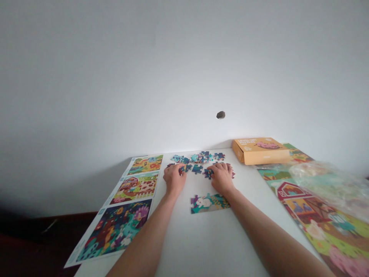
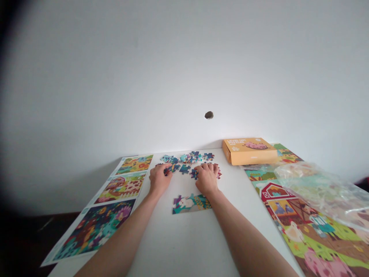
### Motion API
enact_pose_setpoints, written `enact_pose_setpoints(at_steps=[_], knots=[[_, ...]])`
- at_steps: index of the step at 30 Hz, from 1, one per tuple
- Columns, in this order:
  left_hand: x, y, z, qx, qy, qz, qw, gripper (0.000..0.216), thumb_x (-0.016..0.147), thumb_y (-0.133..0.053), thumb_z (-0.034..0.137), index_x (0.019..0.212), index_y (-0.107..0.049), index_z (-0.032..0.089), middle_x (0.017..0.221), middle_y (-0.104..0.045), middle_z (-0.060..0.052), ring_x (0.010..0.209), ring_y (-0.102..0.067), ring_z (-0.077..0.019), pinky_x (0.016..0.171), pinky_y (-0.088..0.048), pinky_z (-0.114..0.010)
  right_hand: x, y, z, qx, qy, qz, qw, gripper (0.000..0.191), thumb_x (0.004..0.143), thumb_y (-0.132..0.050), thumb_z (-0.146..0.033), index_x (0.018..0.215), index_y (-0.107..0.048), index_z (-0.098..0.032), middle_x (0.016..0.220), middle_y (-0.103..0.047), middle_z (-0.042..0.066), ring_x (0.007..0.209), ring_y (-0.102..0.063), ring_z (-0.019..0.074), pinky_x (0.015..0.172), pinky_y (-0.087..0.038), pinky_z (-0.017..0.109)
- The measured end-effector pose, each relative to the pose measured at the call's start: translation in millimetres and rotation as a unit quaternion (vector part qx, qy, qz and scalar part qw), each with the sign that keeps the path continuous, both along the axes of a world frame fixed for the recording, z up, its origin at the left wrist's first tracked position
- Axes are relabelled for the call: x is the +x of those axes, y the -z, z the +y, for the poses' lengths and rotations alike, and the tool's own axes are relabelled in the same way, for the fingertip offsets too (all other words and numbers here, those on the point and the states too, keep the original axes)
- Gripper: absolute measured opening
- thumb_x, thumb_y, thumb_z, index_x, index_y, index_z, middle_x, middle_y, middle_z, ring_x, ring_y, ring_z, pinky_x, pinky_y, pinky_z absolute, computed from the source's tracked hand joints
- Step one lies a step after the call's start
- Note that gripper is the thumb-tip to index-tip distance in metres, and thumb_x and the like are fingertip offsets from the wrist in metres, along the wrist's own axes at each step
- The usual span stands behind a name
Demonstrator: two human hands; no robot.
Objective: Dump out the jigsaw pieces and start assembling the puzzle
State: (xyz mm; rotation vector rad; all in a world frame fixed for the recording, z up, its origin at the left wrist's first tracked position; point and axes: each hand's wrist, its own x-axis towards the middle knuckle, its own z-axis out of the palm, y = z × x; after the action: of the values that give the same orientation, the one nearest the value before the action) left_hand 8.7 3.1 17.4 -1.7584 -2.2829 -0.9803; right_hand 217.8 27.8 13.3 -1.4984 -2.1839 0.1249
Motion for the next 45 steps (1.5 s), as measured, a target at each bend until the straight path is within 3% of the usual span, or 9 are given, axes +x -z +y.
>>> enact_pose_setpoints(at_steps=[5,10,22,26,29,33,37,41,45], knots=[[1,1.6,0,-0.005,-0.004,0.009,1.000,0.035,0.076,-0.061,0.013,0.107,-0.070,0.028,0.115,-0.064,-0.005,0.112,-0.052,-0.0241,0.100,-0.039,-0.037,-1,-2.5,-1,-0.003,0.011,0.016,1.000,0.039,0.080,-0.055,-0.013,0.112,-0.067,-0.030,0.117,-0.061,0.007,0.114,-0.043,0.0283,0.103,-0.021,0.047],[4,2.7,-2,-0.042,-0.034,0.025,0.998,0.037,0.080,-0.061,0.027,0.116,-0.067,0.028,0.127,-0.057,-0.008,0.122,-0.046,-0.0289,0.101,-0.040,-0.042,-3,-3.7,-3,-0.012,0.103,0.035,0.994,0.034,0.086,-0.057,-0.033,0.119,-0.065,-0.028,0.134,-0.051,0.013,0.125,-0.038,0.0338,0.105,-0.016,0.058],[13,2.4,-9,-0.042,0.146,0.069,0.986,0.031,0.084,-0.059,0.025,0.113,-0.068,0.031,0.136,-0.056,0.000,0.128,-0.044,-0.0260,0.109,-0.035,-0.045,-5,-4.3,-6,-0.070,0.044,-0.002,0.997,0.050,0.086,-0.058,-0.049,0.131,-0.057,-0.027,0.151,-0.035,0.013,0.140,-0.025,0.0324,0.112,-0.015,0.058],[18,-1.8,-14,-0.059,0.163,0.088,0.981,0.033,0.087,-0.057,0.031,0.118,-0.065,0.037,0.145,-0.049,0.004,0.136,-0.034,-0.0312,0.108,-0.029,-0.058,-5,-5.4,-6,-0.071,0.047,-0.009,0.996,0.038,0.089,-0.053,-0.038,0.126,-0.060,-0.030,0.152,-0.034,0.010,0.141,-0.024,0.0300,0.110,-0.013,0.064],[20,-1.9,-16,-0.082,0.189,0.100,0.974,0.035,0.088,-0.055,0.033,0.122,-0.062,0.039,0.145,-0.050,0.004,0.139,-0.030,-0.0331,0.107,-0.024,-0.064,-4,-5.4,-6,-0.056,0.053,-0.015,0.997,0.041,0.088,-0.051,-0.023,0.128,-0.057,-0.030,0.152,-0.035,0.007,0.142,-0.024,0.0274,0.111,-0.011,0.064],[20,-0.1,-16,-0.092,0.211,0.100,0.968,0.035,0.090,-0.053,0.032,0.123,-0.061,0.039,0.142,-0.053,0.005,0.138,-0.032,-0.0322,0.108,-0.022,-0.065,-2,-7.8,-1,-0.038,0.080,-0.016,0.996,0.049,0.084,-0.046,-0.013,0.131,-0.054,-0.025,0.149,-0.039,0.009,0.140,-0.027,0.0259,0.113,-0.011,0.061],[19,0.6,-14,-0.089,0.210,0.096,0.969,0.034,0.090,-0.053,0.033,0.122,-0.062,0.039,0.142,-0.053,0.005,0.137,-0.033,-0.0317,0.108,-0.023,-0.063,-6,-16.4,21,-0.023,0.130,-0.024,0.991,0.043,0.087,-0.043,-0.015,0.128,-0.055,-0.020,0.143,-0.046,0.013,0.138,-0.030,0.0267,0.114,-0.012,0.059],[17,1.2,-13,-0.089,0.216,0.098,0.967,0.033,0.090,-0.053,0.034,0.122,-0.061,0.039,0.142,-0.053,0.005,0.137,-0.033,-0.0312,0.108,-0.022,-0.063,-17,-23.6,46,-0.037,0.049,-0.039,0.997,0.051,0.092,-0.047,-0.036,0.141,-0.043,-0.024,0.151,-0.036,0.012,0.142,-0.023,0.0314,0.110,-0.012,0.066],[16,1.6,-13,-0.076,0.203,0.099,0.971,0.032,0.089,-0.055,0.033,0.119,-0.063,0.038,0.139,-0.056,0.004,0.135,-0.036,-0.0305,0.107,-0.024,-0.060,-21,-16.9,42,-0.067,-0.048,-0.080,0.993,0.040,0.095,-0.043,-0.038,0.134,-0.051,-0.030,0.144,-0.048,0.007,0.137,-0.033,0.0300,0.108,-0.001,0.070]])
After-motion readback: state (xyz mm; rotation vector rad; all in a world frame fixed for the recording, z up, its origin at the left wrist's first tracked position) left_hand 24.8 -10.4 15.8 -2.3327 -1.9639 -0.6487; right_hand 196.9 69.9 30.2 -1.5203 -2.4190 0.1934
